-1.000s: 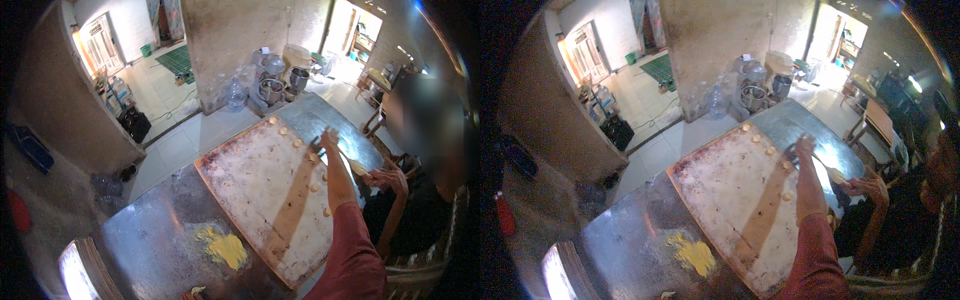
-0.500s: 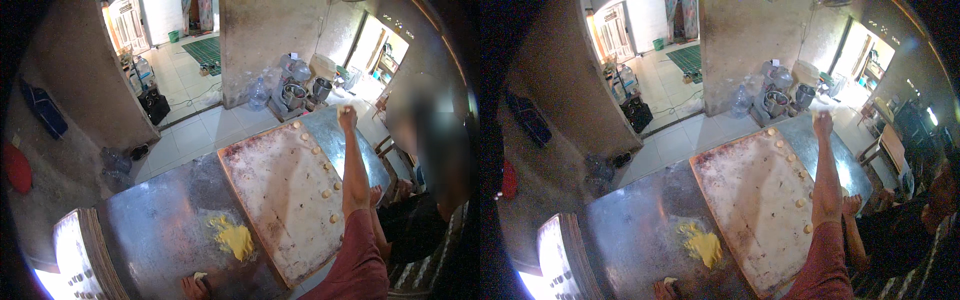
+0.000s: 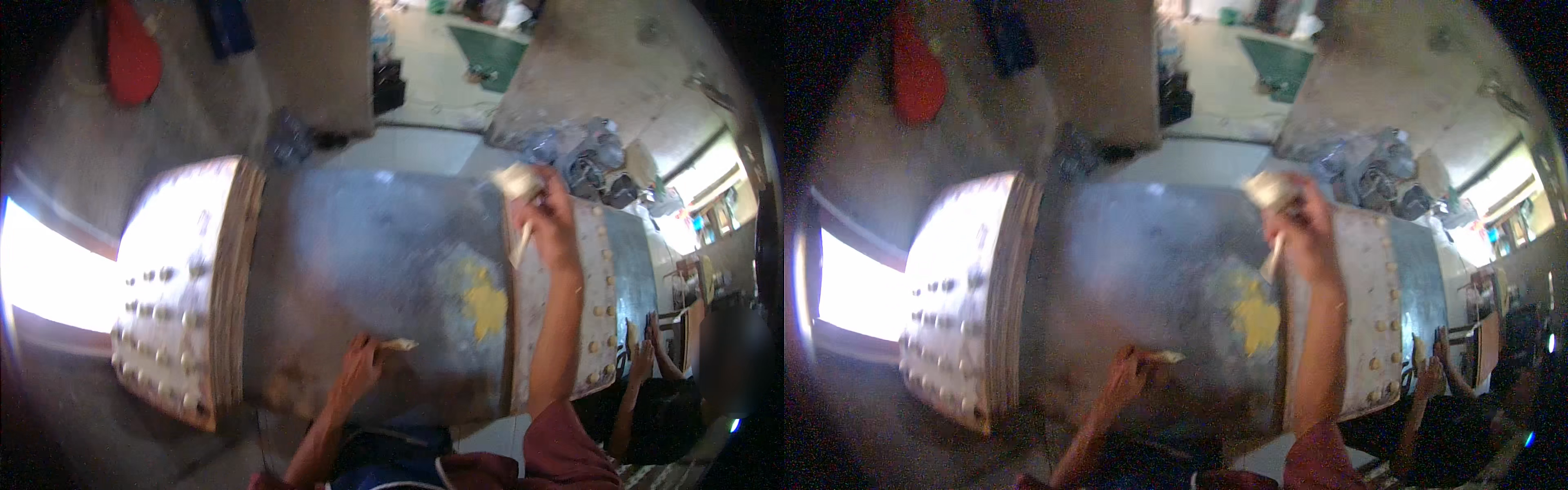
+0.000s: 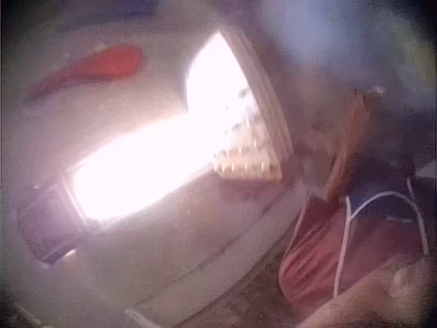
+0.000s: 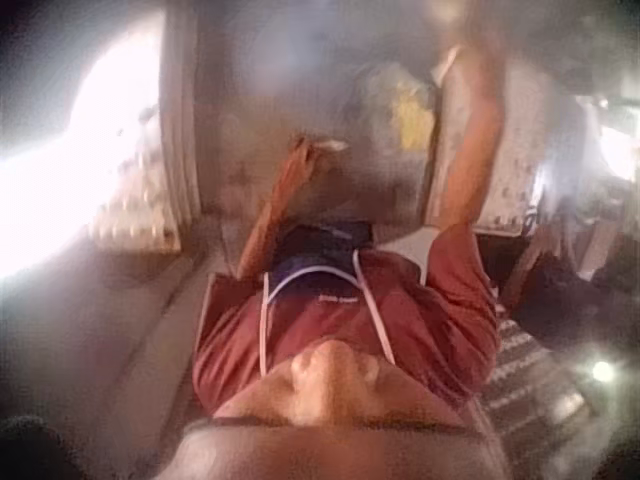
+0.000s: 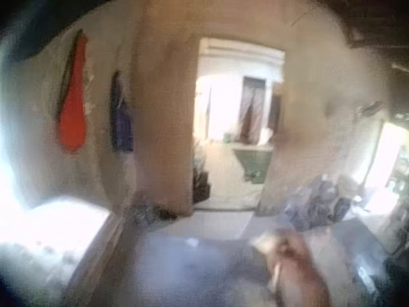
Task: The person tears small pieces of dough from a larger mass on a metal table, rolls each piece into a ball, and places them onto a wooden tray. The person repeats this process multiple times, filling the tray with dough balls.
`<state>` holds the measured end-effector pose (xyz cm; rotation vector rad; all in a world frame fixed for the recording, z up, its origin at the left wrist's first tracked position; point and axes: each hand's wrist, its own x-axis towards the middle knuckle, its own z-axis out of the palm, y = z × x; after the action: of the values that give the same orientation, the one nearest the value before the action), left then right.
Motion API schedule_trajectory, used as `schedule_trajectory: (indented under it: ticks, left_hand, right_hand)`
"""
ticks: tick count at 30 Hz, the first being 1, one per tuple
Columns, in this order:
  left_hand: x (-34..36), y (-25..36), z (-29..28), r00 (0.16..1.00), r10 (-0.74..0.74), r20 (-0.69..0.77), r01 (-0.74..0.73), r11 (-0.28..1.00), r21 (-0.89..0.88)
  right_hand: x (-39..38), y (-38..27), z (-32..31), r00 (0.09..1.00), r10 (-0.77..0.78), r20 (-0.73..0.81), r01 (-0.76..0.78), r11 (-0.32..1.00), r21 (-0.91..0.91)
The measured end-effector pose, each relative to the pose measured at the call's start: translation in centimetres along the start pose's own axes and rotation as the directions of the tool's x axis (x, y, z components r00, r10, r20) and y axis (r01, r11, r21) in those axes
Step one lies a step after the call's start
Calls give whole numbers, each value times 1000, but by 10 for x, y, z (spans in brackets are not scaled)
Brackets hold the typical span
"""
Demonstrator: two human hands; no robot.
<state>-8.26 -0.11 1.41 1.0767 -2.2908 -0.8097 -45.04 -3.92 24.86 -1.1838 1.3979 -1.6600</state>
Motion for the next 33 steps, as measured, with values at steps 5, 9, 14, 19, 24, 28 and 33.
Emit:
schedule_trajectory:
  ticks: [5, 9, 14, 19, 24, 28, 33]
  left_hand:
    - [-4, -29, -46, 996, -34, 88, 38, 999, -39]
    - [-13, -46, -56, 980, -196, 32, 198, 962, -188]
    - [-15, -56, -48, 963, 231, 135, -226, 973, -51]
    - [-1, -45, -46, 919, 336, 205, -370, 914, 164]
    - [17, 0, -119, 850, 34, 526, -71, 996, 51]
    - [21, 40, -224, 754, 103, 649, -85, 995, -59]
    - [62, 39, -234, 858, 481, 180, -333, 788, -517]
  right_hand:
    - [-114, 97, 148, 929, 247, 277, -110, 895, -432]
    - [-180, 142, 182, 944, 212, 252, -64, 869, -491]
    - [-227, 172, 184, 919, 78, 387, 354, 274, -894]
    - [-243, 195, 189, 954, 23, 300, 271, 365, -890]
    - [-249, 190, 197, 895, 21, 445, 418, 306, -855]
    - [-268, 155, 203, 866, -147, 478, 487, 466, -739]
    - [-266, 142, 220, 962, -214, 171, 272, 674, -687]
